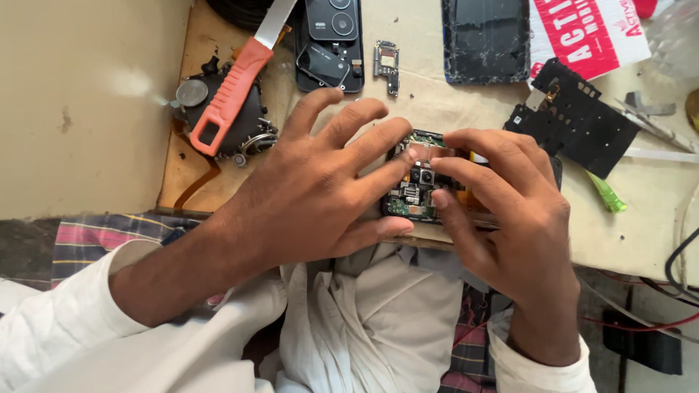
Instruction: The person repairs a smartphone at a cluttered workbench. They handle the opened phone, work on its internal board and battery with their fingers, press the screen to test it, then reseat the internal assembly into the frame and press the housing parts back together by hand.
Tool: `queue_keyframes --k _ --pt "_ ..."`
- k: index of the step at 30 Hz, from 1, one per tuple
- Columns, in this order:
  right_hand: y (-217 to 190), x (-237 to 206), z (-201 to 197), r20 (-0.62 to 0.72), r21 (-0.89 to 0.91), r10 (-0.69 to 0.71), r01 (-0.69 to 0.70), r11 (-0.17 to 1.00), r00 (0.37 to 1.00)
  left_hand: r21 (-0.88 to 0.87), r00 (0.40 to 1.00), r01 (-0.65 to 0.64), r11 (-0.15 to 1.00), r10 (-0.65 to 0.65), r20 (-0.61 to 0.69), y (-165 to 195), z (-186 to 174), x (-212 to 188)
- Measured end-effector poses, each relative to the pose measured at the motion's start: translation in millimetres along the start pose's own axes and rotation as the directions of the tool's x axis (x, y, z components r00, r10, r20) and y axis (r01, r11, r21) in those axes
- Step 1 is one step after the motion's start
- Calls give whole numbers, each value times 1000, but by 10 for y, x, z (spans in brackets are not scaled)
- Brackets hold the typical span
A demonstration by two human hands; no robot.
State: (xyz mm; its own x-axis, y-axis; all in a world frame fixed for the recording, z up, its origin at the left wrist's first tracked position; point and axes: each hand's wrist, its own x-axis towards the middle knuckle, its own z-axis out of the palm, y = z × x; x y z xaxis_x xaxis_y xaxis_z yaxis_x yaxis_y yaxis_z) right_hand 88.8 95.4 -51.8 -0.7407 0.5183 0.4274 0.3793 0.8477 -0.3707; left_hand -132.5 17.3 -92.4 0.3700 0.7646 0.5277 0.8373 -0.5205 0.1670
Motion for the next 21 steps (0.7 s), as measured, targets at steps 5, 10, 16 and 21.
queue_keyframes --k 5,10,16,21 --pt "33 -18 2 -40 99 53 -49 994 998 69 999 -29 997 27 36 0 -35 31" --pt "89 -66 6 -73 239 125 -105 965 989 70 999 -34 997 31 38 -18 -40 50" --pt "149 -135 31 -28 297 237 -218 929 971 -13 1000 -28 1000 28 -14 -49 -2 8" --pt "275 -90 -132 -99 174 42 -24 984 994 -74 999 4 997 -7 -42 -59 -11 -39"
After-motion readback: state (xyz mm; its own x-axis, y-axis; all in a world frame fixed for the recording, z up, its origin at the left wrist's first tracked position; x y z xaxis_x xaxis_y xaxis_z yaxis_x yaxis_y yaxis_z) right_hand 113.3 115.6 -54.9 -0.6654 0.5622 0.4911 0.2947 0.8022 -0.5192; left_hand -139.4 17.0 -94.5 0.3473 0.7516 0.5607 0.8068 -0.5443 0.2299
